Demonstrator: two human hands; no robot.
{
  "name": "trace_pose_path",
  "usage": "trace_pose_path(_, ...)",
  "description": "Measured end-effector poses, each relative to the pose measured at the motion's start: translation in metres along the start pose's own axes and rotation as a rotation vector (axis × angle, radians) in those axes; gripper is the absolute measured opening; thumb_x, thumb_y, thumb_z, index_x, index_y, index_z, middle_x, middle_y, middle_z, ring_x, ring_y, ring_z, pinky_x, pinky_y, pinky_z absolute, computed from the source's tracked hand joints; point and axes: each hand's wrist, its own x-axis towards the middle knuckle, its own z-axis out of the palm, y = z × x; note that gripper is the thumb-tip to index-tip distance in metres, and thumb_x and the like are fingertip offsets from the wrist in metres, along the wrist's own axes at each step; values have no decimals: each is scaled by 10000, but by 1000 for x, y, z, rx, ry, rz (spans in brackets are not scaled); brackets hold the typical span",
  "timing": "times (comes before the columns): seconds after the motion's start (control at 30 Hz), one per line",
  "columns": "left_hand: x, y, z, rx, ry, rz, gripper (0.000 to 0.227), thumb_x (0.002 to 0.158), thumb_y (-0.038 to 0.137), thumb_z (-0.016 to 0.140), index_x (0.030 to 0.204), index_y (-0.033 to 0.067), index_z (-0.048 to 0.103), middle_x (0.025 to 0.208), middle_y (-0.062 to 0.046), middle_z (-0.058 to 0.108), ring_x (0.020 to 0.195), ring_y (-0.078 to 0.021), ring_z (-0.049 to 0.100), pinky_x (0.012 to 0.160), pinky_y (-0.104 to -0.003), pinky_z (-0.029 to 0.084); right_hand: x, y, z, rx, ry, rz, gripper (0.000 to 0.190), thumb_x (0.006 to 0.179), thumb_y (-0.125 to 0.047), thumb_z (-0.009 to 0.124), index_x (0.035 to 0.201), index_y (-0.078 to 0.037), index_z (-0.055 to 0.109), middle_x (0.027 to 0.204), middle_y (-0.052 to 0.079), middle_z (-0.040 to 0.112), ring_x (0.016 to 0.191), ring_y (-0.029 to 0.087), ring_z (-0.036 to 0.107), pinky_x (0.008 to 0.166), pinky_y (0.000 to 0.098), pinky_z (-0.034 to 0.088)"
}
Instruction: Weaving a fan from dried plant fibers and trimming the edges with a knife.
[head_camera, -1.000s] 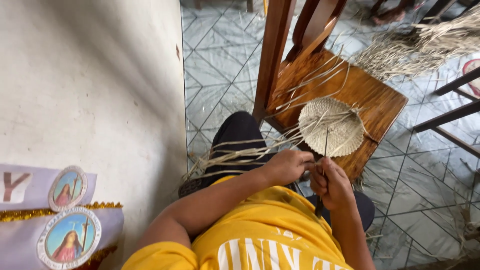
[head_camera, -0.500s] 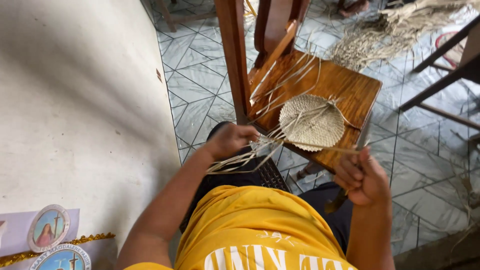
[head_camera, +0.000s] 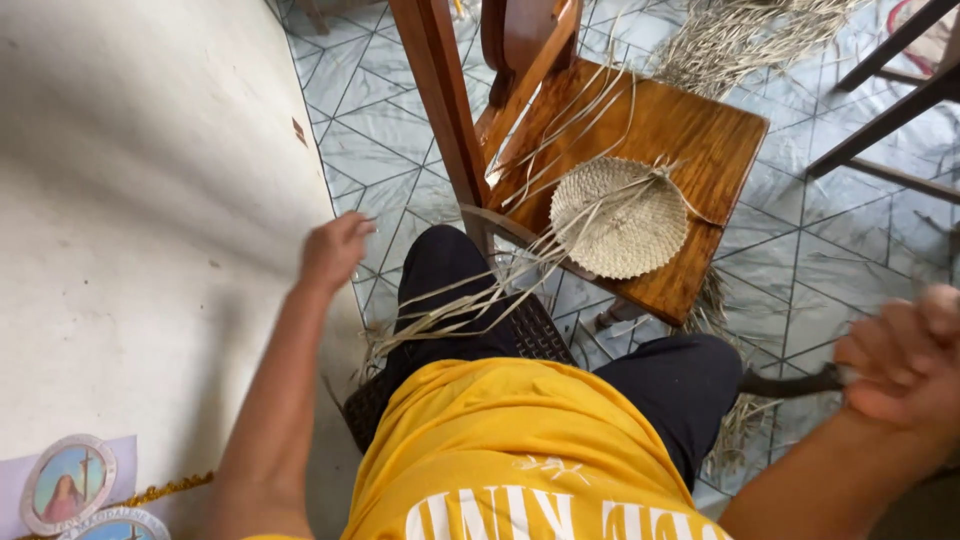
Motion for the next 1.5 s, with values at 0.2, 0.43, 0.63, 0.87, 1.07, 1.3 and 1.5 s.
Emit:
trace_pose_path(0.2, -38, 170, 36, -1067, -329, 48, 121, 1050, 185, 654, 1089, 92, 720, 716, -24, 576, 527, -91, 532, 453, -199, 529, 70, 162, 79, -1024, 130, 536, 363, 1086, -259, 566, 768, -90, 611, 444, 4, 535, 364, 106, 439, 396, 265, 347)
trace_pose_path(0.43, -89, 215, 62, -942, -721, 147, 128, 1036, 108, 645, 1065, -1, 704, 754, -125, 730, 592, -155, 717, 526, -276, 627, 68, 220, 59, -872, 228, 377, 340, 1176, -290, 408, 906, -97, 484, 501, 18, 541, 375, 97, 376, 405, 275, 357)
trace_pose_path(0.63, -98, 228, 69, -741, -676, 259, 161, 1070, 188, 629, 1012, 61, 710, 565, -14, 619, 504, -95, 539, 519, -239, 485, 65, 238, 59, -634, 512, 403, 358, 1154, -294, 491, 878, -68, 504, 519, 65, 423, 317, 140, 378, 268, 260, 304)
trace_pose_path(0.87, -59, 180, 51, -884, -857, 324, 132, 1054, 62, 630, 980, 34, 736, 600, 9, 506, 569, -71, 450, 552, -215, 401, 64, 231, 61, -170, 479, 423, 370, 1159, -322, 458, 877, -84, 468, 597, -19, 314, 363, 54, 327, 306, 197, 301)
trace_pose_path(1.07, -32, 123, 23, -944, -893, 207, 174, 1035, -3, 613, 901, 30, 719, 571, 54, 417, 521, -41, 427, 508, -189, 369, 68, 189, 53, -133, 513, 334, 384, 1156, -373, 447, 891, -95, 460, 588, -53, 295, 381, 34, 335, 329, 180, 306)
trace_pose_path(1.3, 2, 49, -6, -723, -736, 48, 122, 1045, 118, 652, 940, 86, 704, 538, 23, 388, 472, -55, 325, 448, -199, 274, 56, 138, 31, -152, 552, 273, 441, 1140, -494, 459, 899, -126, 472, 569, -84, 312, 377, 23, 356, 335, 184, 341)
trace_pose_path(1.5, 15, 43, -2, -702, -729, 28, 129, 1043, 137, 660, 929, 84, 688, 506, 4, 397, 443, -67, 301, 434, -209, 252, 44, 108, 23, -164, 470, 227, 438, 1130, -561, 450, 912, -181, 435, 594, -108, 317, 413, 10, 353, 381, 194, 338)
